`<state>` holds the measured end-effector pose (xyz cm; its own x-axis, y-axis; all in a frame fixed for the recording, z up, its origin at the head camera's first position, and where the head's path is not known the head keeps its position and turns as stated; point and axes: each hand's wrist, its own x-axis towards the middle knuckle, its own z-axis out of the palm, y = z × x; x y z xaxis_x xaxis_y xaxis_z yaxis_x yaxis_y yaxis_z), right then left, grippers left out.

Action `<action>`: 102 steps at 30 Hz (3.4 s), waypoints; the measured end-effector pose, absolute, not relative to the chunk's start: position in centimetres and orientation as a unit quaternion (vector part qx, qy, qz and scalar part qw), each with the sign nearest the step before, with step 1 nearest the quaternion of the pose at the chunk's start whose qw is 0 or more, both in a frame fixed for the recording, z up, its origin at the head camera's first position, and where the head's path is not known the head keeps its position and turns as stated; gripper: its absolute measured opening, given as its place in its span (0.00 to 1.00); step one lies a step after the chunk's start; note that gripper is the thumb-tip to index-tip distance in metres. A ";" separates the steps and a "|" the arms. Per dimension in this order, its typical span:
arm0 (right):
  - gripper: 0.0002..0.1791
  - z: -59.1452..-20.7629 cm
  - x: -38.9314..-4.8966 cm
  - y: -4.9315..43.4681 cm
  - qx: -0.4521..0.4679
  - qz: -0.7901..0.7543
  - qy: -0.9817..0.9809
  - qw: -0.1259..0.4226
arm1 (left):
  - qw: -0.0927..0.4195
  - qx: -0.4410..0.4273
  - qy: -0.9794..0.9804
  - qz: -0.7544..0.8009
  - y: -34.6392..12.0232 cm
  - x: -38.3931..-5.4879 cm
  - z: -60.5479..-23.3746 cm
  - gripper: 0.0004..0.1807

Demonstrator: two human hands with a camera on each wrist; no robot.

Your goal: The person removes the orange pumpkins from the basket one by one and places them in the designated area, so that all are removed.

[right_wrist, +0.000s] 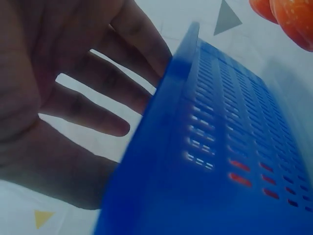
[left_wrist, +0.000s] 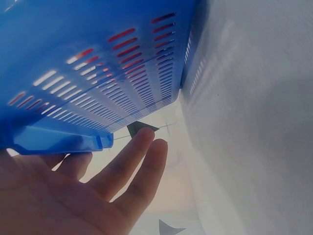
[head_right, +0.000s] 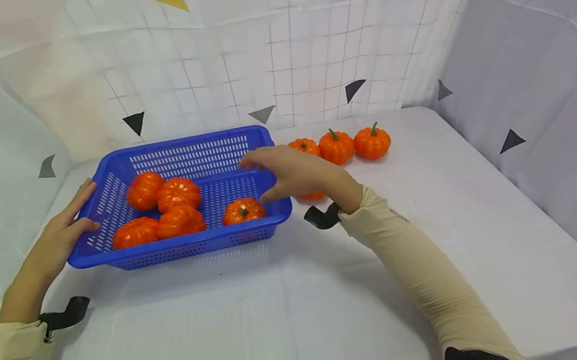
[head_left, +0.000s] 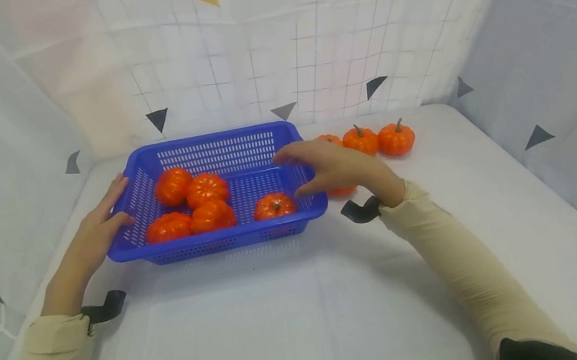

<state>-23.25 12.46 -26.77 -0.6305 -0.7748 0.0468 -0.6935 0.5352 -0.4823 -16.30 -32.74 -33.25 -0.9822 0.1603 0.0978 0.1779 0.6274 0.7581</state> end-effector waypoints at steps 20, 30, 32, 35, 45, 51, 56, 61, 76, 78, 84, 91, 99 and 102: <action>0.37 -29.0 -23.5 8.2 -0.426 -0.031 0.891 0.156 | 0.010 -0.100 -0.898 -0.427 -32.9 -16.3 -33.6 0.39; 0.34 -29.6 -23.7 7.3 -0.422 0.010 0.895 0.146 | 0.004 -0.082 -0.901 -0.425 -32.9 -16.4 -33.5 0.40; 0.33 -29.7 -23.7 7.1 -0.422 0.013 0.895 0.141 | 0.003 -0.081 -0.901 -0.427 -32.8 -16.4 -33.5 0.40; 0.31 -29.8 -23.6 7.0 -0.424 0.015 0.896 0.131 | 0.003 -0.080 -0.900 -0.430 -32.7 -16.4 -33.4 0.39; 0.33 -30.6 -23.9 6.9 -0.426 -0.025 0.900 0.087 | 0.004 -0.082 -0.899 -0.431 -32.5 -16.2 -32.9 0.40; 0.37 -30.8 -23.9 7.2 -0.413 -0.057 0.906 0.068 | 0.005 -0.081 -0.898 -0.431 -32.5 -16.2 -33.0 0.40; 0.40 -30.8 -23.7 7.4 -0.411 -0.094 0.905 0.057 | 0.007 -0.082 -0.898 -0.433 -32.5 -16.2 -33.1 0.40; 0.41 -30.7 -23.6 7.7 -0.405 -0.115 0.906 0.049 | 0.009 -0.083 -0.898 -0.431 -32.5 -16.3 -33.1 0.40; 0.47 -30.8 -23.6 8.0 -0.391 -0.182 0.902 0.027 | 0.005 -0.078 -0.899 -0.430 -32.7 -16.4 -33.3 0.40; 0.47 -30.7 -23.7 8.1 -0.391 -0.202 0.898 0.021 | 0.006 -0.080 -0.900 -0.429 -32.6 -16.3 -33.2 0.40; 0.45 -30.5 -23.9 8.5 -0.397 -0.257 0.881 0.027 | 0.009 -0.084 -0.900 -0.429 -32.6 -16.2 -33.1 0.40; 0.45 -30.4 -23.9 8.8 -0.393 -0.291 0.871 0.041 | 0.012 -0.089 -0.899 -0.428 -32.6 -16.2 -33.3 0.40; 0.43 -30.0 -23.5 9.0 -0.386 -0.313 0.866 0.055 | 0.013 -0.090 -0.899 -0.427 -32.5 -16.1 -33.2 0.40; 0.43 -30.0 -23.5 9.1 -0.383 -0.315 0.866 0.057 | 0.012 -0.090 -0.899 -0.428 -32.6 -16.2 -33.2 0.39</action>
<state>-23.48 9.13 -30.00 -0.6996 -0.7001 0.1431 -0.6282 0.5072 -0.5900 -16.19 -32.59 -33.25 -0.9836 0.1512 0.0978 0.1713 0.6175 0.7677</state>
